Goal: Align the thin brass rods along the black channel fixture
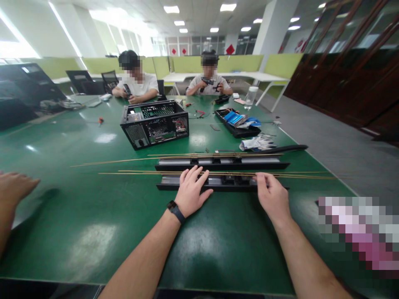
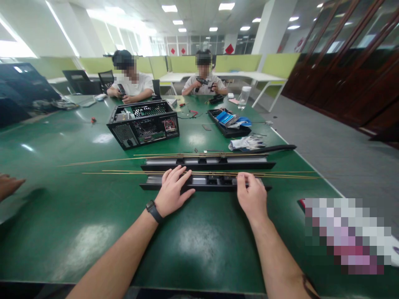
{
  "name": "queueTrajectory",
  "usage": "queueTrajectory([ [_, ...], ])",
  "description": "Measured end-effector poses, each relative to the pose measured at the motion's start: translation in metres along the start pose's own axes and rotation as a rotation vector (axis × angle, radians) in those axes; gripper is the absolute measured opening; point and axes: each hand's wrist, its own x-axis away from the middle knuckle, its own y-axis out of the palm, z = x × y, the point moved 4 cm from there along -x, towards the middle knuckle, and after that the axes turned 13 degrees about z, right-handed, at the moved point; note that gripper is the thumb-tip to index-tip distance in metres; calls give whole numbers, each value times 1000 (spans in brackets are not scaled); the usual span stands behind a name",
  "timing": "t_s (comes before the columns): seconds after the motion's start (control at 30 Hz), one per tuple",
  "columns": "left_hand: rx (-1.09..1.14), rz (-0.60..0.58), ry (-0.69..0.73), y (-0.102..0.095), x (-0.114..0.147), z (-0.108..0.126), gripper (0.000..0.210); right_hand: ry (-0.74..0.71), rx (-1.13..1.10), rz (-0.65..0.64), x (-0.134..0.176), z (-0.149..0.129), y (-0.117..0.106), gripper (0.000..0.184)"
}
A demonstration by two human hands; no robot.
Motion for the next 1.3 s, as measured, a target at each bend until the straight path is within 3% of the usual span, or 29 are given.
queueTrajectory([
  [1.3, -5, 4, 9, -1, 2, -1, 59, -27, -4, 22, 2, -6, -2, 51],
])
